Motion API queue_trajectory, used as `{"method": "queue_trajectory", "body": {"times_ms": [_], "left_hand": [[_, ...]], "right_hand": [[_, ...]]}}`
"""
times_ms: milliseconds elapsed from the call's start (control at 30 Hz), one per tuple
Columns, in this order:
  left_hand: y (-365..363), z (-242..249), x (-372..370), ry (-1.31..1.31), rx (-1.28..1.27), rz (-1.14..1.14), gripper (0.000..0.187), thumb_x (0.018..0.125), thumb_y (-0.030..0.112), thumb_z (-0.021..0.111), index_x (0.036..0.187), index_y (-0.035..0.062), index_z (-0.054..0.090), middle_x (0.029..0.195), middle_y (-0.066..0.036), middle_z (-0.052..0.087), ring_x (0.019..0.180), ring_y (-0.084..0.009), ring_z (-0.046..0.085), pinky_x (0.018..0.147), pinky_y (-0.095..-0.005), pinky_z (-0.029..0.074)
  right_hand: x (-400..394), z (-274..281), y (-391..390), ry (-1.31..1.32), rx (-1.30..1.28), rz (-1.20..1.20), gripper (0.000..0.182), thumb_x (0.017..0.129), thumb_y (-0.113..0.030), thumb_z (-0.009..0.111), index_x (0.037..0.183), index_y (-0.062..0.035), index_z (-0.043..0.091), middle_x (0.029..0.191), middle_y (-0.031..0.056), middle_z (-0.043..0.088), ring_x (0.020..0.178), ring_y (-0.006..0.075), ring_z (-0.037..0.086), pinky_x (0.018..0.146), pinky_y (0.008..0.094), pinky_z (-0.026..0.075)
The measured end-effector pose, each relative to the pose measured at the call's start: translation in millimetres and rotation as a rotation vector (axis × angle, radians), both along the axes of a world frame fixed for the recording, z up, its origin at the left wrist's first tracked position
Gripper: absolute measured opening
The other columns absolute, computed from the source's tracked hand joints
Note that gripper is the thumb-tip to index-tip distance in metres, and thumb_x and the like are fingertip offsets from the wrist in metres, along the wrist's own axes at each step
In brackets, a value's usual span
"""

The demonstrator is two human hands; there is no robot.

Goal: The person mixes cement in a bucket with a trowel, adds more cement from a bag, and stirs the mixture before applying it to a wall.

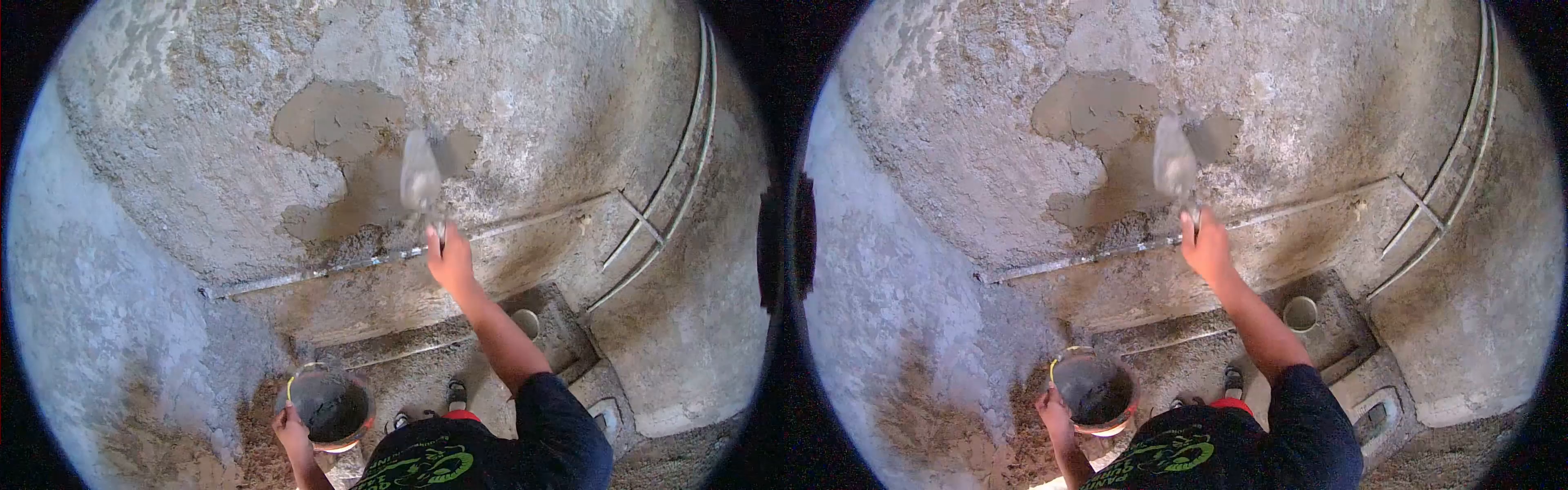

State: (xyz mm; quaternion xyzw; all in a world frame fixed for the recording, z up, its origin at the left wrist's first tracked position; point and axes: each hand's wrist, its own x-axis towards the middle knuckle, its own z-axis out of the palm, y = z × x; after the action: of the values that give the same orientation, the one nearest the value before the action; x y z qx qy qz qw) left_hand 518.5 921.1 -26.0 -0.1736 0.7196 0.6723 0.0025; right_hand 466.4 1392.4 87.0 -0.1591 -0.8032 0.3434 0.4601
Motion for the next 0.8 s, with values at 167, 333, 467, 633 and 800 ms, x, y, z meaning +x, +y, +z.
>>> {"method": "queue_trajectory", "body": {"times_ms": [167, 333, 467, 633, 800], "left_hand": [[20, -4, 6, -0.055, 0.017, 0.007, 0.042, 0.103, 0.033, 0.061, 0.070, 0.0131, 0.044, 0.055, 0.004, 0.039, 0.041, -0.0076, 0.034, 0.038, -0.0286, 0.024], [51, -12, 10, -0.099, 0.050, 0.113, 0.032, 0.100, 0.035, 0.066, 0.089, 0.0108, 0.048, 0.059, 0.002, 0.044, 0.042, -0.0087, 0.038, 0.037, -0.0280, 0.028], [59, -9, 10, -0.066, 0.020, 0.130, 0.035, 0.101, 0.032, 0.064, 0.079, 0.0120, 0.046, 0.057, 0.004, 0.042, 0.042, -0.0078, 0.035, 0.039, -0.0282, 0.025], [74, -5, 6, -0.061, -0.011, 0.172, 0.046, 0.102, 0.030, 0.064, 0.063, 0.0118, 0.046, 0.055, 0.005, 0.040, 0.041, -0.0067, 0.033, 0.040, -0.0282, 0.021], [88, -4, -1, -0.032, 0.057, 0.145, 0.039, 0.101, 0.031, 0.065, 0.070, 0.0115, 0.050, 0.055, 0.005, 0.041, 0.043, -0.0058, 0.034, 0.040, -0.0264, 0.024]], "right_hand": [[-60, 19, 18, 0.080, 0.222, -0.130, 0.034, 0.099, -0.028, 0.060, 0.096, 0.0054, 0.055, 0.068, 0.0277, 0.063, 0.065, 0.0467, 0.065, 0.059, 0.0538, 0.051], [-60, 18, 19, -0.428, 0.262, -0.030, 0.041, 0.100, -0.033, 0.057, 0.112, 0.0049, 0.049, 0.076, 0.0272, 0.067, 0.069, 0.0462, 0.069, 0.060, 0.0551, 0.056], [-22, 8, 37, -0.543, 0.408, 0.077, 0.043, 0.101, -0.035, 0.056, 0.117, 0.0046, 0.049, 0.085, 0.0267, 0.069, 0.068, 0.0445, 0.070, 0.059, 0.0544, 0.057], [-9, 20, 63, -0.401, 0.560, -0.020, 0.039, 0.101, -0.036, 0.057, 0.115, 0.0003, 0.050, 0.086, 0.0228, 0.069, 0.068, 0.0405, 0.071, 0.058, 0.0513, 0.058], [-32, 66, 78, -0.460, 0.692, -0.127, 0.035, 0.100, -0.037, 0.058, 0.107, -0.0029, 0.052, 0.082, 0.0184, 0.067, 0.065, 0.0362, 0.071, 0.054, 0.0471, 0.057]]}}
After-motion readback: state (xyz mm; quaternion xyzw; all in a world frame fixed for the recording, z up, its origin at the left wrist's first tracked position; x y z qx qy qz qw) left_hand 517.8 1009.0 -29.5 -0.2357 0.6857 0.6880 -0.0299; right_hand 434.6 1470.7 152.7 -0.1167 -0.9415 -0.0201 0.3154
